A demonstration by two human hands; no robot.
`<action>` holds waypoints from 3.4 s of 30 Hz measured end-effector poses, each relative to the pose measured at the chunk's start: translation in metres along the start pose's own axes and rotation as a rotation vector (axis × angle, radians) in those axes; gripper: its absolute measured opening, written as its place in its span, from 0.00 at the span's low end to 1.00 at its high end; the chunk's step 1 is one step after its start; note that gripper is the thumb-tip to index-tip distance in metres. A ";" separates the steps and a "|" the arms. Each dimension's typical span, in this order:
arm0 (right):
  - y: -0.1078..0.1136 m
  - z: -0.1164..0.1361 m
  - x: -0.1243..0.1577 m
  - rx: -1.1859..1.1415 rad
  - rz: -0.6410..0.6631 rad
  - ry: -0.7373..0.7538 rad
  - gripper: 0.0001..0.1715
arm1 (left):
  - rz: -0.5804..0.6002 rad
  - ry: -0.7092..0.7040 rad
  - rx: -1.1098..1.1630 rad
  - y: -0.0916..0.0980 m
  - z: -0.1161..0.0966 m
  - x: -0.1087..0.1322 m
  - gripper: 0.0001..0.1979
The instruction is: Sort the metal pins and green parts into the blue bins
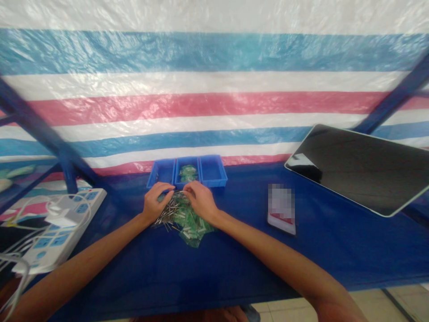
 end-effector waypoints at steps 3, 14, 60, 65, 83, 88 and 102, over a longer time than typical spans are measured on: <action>-0.002 0.007 0.005 -0.029 -0.067 -0.032 0.06 | 0.048 -0.058 -0.022 -0.002 0.000 0.000 0.06; -0.003 0.007 0.010 -0.064 -0.138 -0.019 0.11 | 0.075 -0.093 0.004 -0.001 -0.002 0.000 0.06; -0.007 0.003 0.018 -0.082 -0.176 -0.038 0.14 | 0.011 -0.029 0.027 0.001 -0.005 0.001 0.06; -0.008 0.003 0.018 -0.080 -0.176 -0.042 0.14 | 0.014 -0.045 0.008 0.001 -0.006 0.002 0.07; -0.008 0.003 0.017 -0.103 -0.205 -0.048 0.14 | 0.006 -0.058 0.059 0.000 -0.004 0.002 0.05; -0.008 0.002 0.017 -0.108 -0.202 -0.041 0.13 | 0.005 -0.095 0.063 0.001 -0.004 0.003 0.04; -0.007 0.003 0.017 -0.092 -0.198 -0.006 0.14 | 0.013 -0.121 0.037 0.000 -0.001 0.005 0.04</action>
Point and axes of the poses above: each hand's wrist, its own x-axis away from the middle knuckle, its own y-axis out of the back of the hand, z = x × y, the point moved 2 cm from there along -x, towards the middle knuckle, and after that the axes turned 11 degrees about y, right-handed, at the moved point
